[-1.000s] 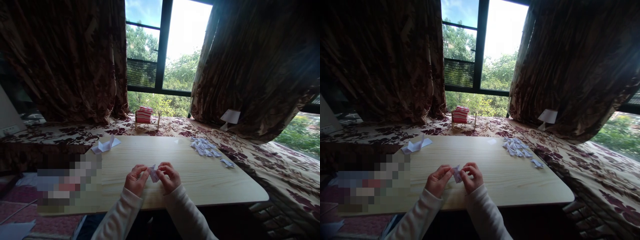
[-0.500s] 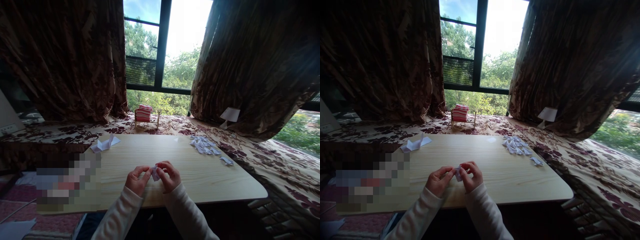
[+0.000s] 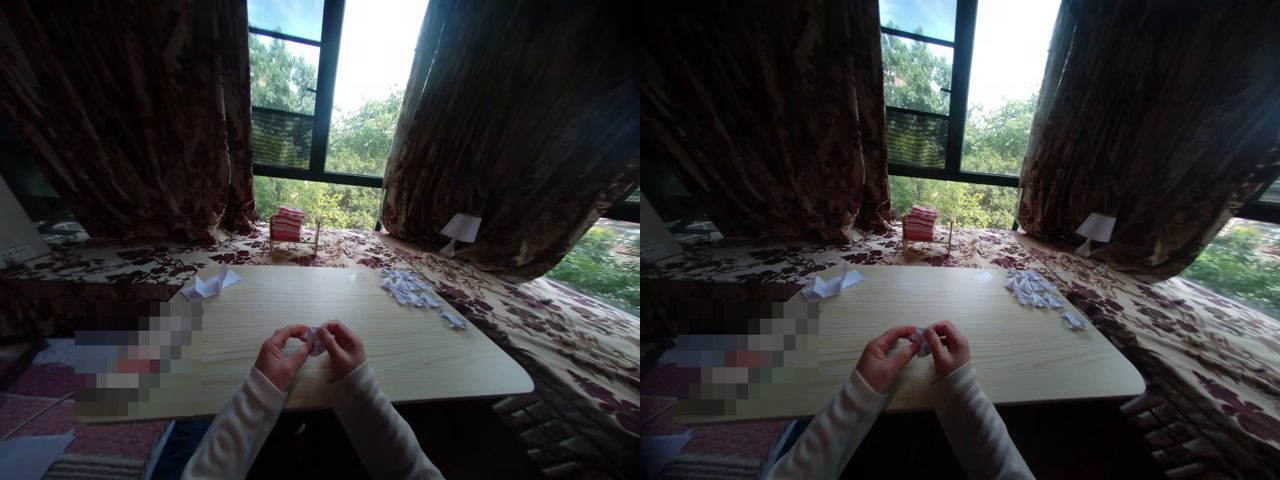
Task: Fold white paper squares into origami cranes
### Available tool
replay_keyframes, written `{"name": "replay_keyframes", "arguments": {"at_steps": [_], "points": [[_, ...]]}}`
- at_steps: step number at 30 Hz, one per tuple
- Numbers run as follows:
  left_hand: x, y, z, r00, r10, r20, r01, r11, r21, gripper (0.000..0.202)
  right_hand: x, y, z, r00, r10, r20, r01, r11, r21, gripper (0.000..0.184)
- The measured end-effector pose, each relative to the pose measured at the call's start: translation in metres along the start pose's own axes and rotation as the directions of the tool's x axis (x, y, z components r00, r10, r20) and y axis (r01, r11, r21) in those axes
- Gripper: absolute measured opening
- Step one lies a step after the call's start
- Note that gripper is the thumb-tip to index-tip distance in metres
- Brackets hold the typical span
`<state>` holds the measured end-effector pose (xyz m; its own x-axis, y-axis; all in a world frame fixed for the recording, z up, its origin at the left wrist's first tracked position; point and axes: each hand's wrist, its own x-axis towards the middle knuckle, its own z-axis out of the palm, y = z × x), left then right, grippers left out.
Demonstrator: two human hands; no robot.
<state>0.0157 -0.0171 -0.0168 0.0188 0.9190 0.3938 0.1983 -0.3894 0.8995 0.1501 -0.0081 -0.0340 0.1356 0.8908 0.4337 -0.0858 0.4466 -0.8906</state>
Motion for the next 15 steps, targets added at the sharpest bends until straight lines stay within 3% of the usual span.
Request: {"name": "replay_keyframes", "arguments": {"at_steps": [6, 15], "points": [[0.0002, -0.0006, -0.0018, 1.0, 0.0, -0.006, 0.001, 0.999, 0.048, 0.016, -0.0002, -0.0045, -0.001, 0.999, 0.04, 0.036, -0.042, 0.999, 0.034, 0.02], [-0.0009, -0.0006, -0.0032, 0.999, 0.039, 0.0, -0.039, 0.995, 0.089, 0.017, -0.0002, -0.0005, -0.001, 0.994, 0.052, 0.092, -0.047, 0.997, -0.057, 0.018]]}}
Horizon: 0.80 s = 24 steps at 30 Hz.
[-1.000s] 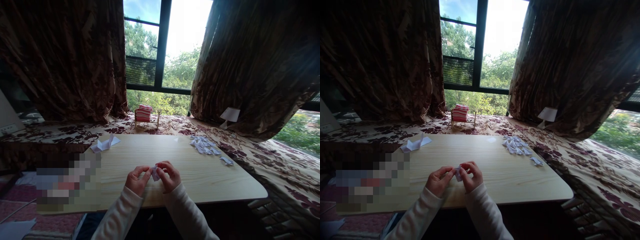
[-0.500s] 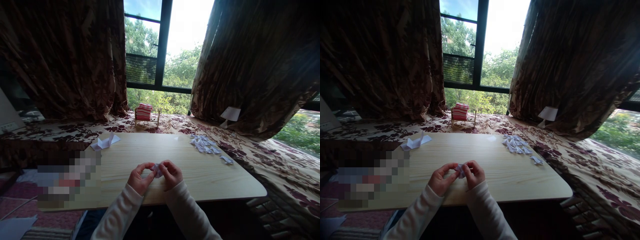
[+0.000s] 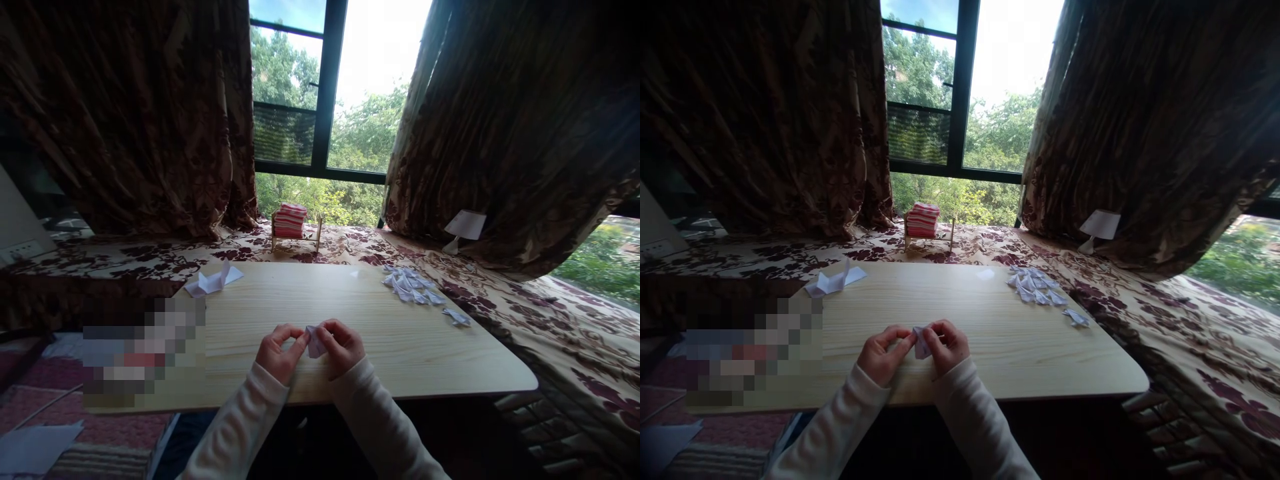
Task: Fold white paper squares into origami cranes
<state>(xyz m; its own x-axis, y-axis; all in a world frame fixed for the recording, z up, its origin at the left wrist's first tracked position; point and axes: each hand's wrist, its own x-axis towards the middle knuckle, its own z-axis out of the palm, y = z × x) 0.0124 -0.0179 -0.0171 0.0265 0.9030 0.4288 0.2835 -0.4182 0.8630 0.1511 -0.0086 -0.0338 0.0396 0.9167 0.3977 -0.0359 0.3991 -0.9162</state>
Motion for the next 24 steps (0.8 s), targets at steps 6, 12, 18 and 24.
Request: {"name": "replay_keyframes", "arguments": {"at_steps": [6, 12, 18, 24], "points": [[-0.001, 0.0034, -0.0011, 0.998, 0.054, 0.038, -0.055, 0.998, 0.016, 0.017, -0.0016, -0.0007, 0.0021, 1.0, -0.003, 0.016, 0.004, 0.997, -0.081, 0.017], [-0.0018, 0.0044, -0.0014, 0.995, 0.09, 0.051, -0.091, 0.996, 0.02, 0.017, -0.0025, -0.0049, 0.0017, 1.0, -0.005, 0.026, 0.008, 0.991, -0.131, 0.016], [0.001, 0.0008, 0.0027, 0.998, 0.057, 0.033, -0.058, 0.998, 0.03, 0.015, -0.0019, -0.0053, -0.0005, 0.999, -0.005, -0.04, 0.0, 0.994, -0.113, 0.021], [0.0011, 0.0011, 0.0009, 0.999, 0.016, 0.039, -0.018, 0.999, 0.04, 0.017, -0.0011, 0.0007, 0.0001, 0.999, -0.012, -0.032, 0.009, 0.996, -0.087, 0.022]]}}
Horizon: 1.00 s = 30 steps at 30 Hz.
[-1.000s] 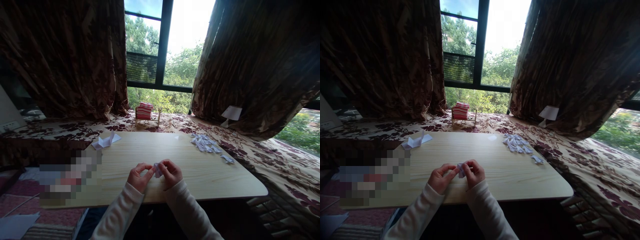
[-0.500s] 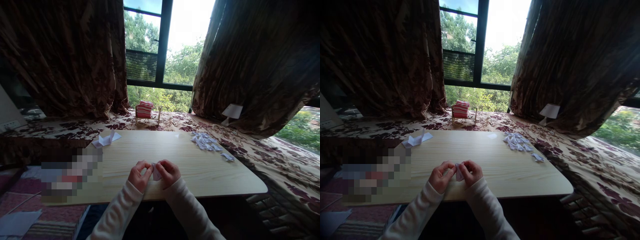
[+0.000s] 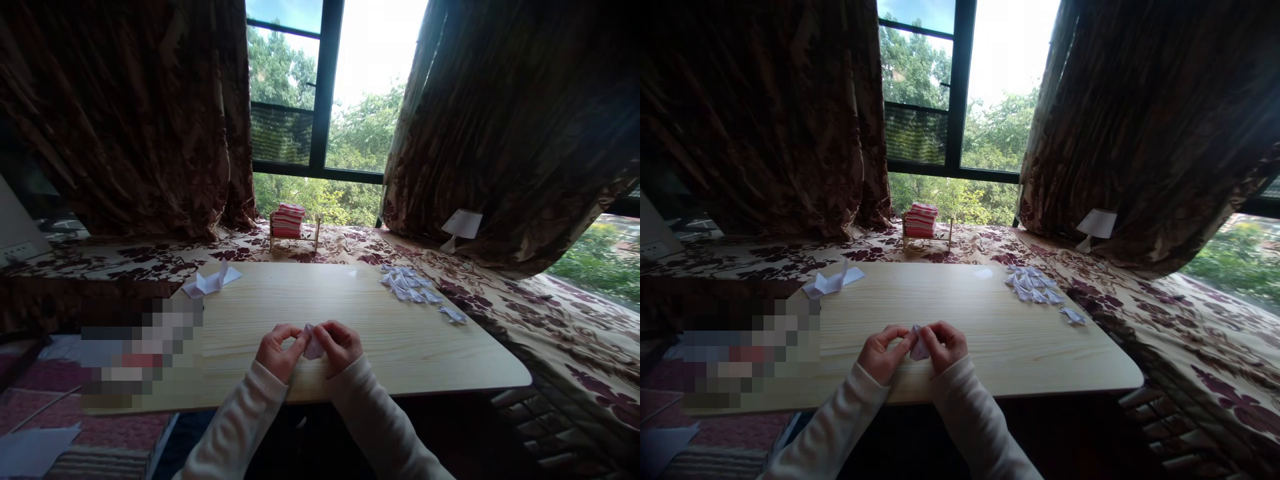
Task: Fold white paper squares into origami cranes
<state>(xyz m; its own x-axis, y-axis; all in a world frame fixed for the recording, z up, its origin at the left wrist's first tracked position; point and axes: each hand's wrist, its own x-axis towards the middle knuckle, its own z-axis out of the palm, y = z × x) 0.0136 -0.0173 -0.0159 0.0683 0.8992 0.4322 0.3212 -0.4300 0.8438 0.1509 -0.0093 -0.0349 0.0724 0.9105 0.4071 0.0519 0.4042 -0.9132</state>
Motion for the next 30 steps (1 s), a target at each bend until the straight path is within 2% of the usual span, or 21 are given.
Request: {"name": "replay_keyframes", "arguments": {"at_steps": [11, 18, 26, 30], "points": [[-0.001, -0.001, 0.002, 0.996, 0.091, 0.022, -0.091, 0.996, -0.02, 0.014, -0.002, -0.008, 0.003, 0.994, -0.085, 0.063, 0.087, 0.996, -0.034, 0.011], [-0.003, 0.003, 0.003, 0.988, 0.143, 0.066, -0.141, 0.989, -0.033, 0.012, -0.004, -0.017, 0.002, 0.992, -0.092, 0.083, 0.095, 0.995, -0.038, 0.017], [-0.002, -0.005, -0.001, 0.997, 0.066, -0.036, -0.067, 0.997, -0.03, 0.017, 0.003, -0.005, 0.003, 1.0, 0.026, -0.001, -0.026, 0.999, -0.025, 0.032], [-0.001, -0.006, -0.001, 0.998, 0.028, -0.051, -0.03, 0.999, -0.041, 0.018, 0.002, -0.006, 0.003, 1.0, 0.025, -0.007, -0.025, 1.0, -0.018, 0.029]]}}
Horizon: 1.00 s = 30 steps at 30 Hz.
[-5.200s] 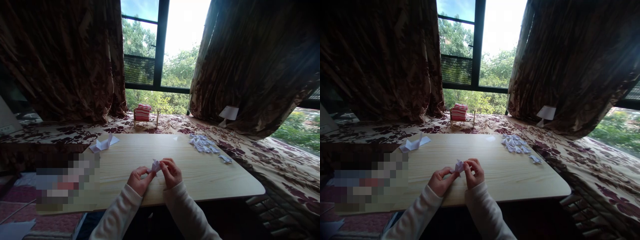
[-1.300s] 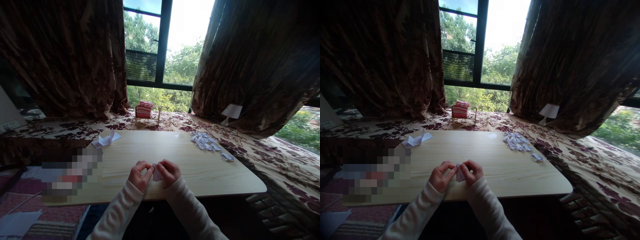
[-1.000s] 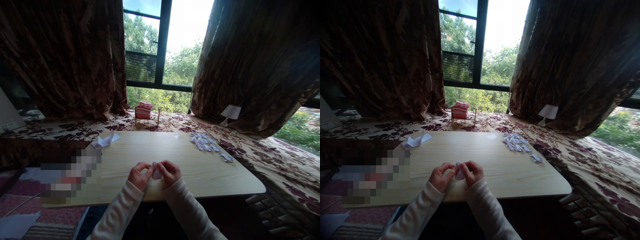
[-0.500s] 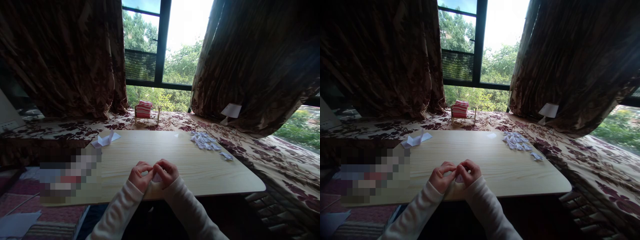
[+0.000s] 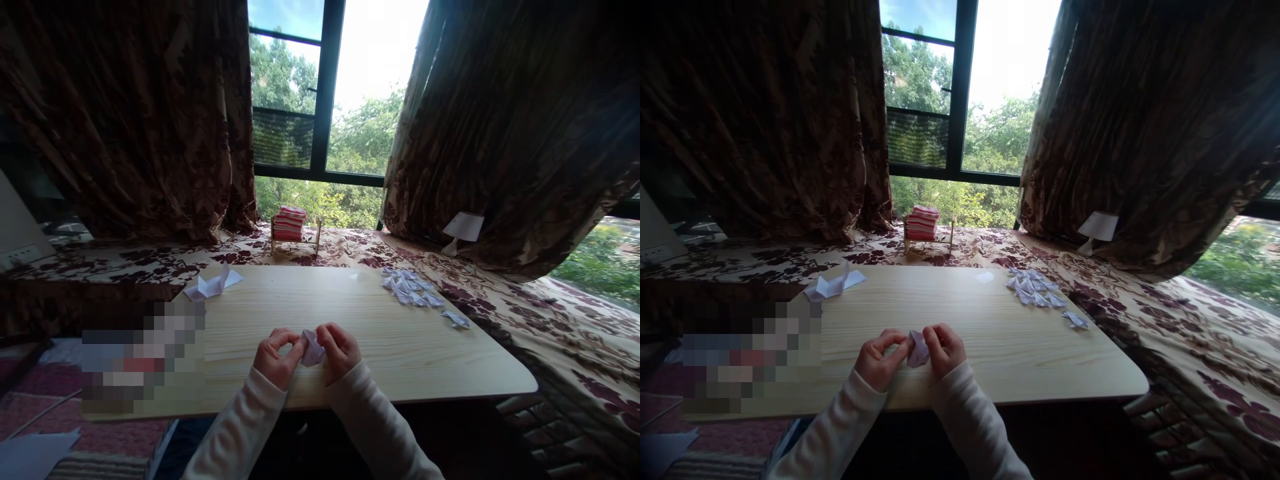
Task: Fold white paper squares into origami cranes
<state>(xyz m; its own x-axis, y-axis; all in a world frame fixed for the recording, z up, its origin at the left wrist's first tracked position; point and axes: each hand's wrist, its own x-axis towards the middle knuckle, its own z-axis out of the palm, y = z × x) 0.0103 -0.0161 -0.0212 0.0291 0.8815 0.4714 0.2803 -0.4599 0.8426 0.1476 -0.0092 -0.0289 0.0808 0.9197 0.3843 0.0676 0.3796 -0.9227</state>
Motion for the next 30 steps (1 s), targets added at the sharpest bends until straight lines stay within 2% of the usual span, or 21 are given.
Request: {"name": "replay_keyframes", "arguments": {"at_steps": [5, 10, 13, 16, 19, 22, 26, 30], "points": [[0.0, 0.004, 0.0, 0.999, -0.048, 0.014, 0.049, 0.998, -0.031, 0.018, -0.003, -0.005, 0.001, 1.0, 0.003, -0.005, -0.003, 0.999, 0.045, 0.027], [0.006, 0.009, -0.002, 0.995, -0.099, -0.011, 0.098, 0.991, -0.095, 0.028, 0.008, 0.005, -0.004, 0.979, 0.086, -0.184, -0.053, 0.983, 0.174, 0.032], [0.027, 0.011, -0.002, 0.993, -0.12, -0.017, 0.117, 0.984, -0.133, 0.03, 0.031, 0.009, -0.01, 0.949, 0.175, -0.263, -0.105, 0.96, 0.259, 0.036], [0.063, 0.008, 0.0, 0.988, -0.152, -0.038, 0.144, 0.976, -0.16, 0.032, 0.063, 0.007, -0.015, 0.928, 0.235, -0.29, -0.137, 0.937, 0.32, 0.038], [0.097, 0.0, 0.003, 0.981, -0.191, -0.026, 0.185, 0.969, -0.165, 0.028, 0.093, 0.003, -0.015, 0.923, 0.269, -0.273, -0.165, 0.921, 0.353, 0.038], [0.117, -0.012, 0.004, 0.978, -0.21, 0.007, 0.209, 0.966, -0.151, 0.025, 0.115, 0.005, -0.008, 0.927, 0.297, -0.231, -0.198, 0.907, 0.371, 0.034], [0.121, -0.025, 0.005, 0.974, -0.221, 0.055, 0.227, 0.966, -0.123, 0.032, 0.127, 0.018, 0.001, 0.936, 0.317, -0.154, -0.24, 0.893, 0.382, 0.031], [0.11, -0.032, 0.003, 0.976, -0.192, 0.104, 0.201, 0.976, -0.086, 0.039, 0.123, 0.036, 0.001, 0.939, 0.334, -0.083, -0.284, 0.888, 0.363, 0.033]]}}
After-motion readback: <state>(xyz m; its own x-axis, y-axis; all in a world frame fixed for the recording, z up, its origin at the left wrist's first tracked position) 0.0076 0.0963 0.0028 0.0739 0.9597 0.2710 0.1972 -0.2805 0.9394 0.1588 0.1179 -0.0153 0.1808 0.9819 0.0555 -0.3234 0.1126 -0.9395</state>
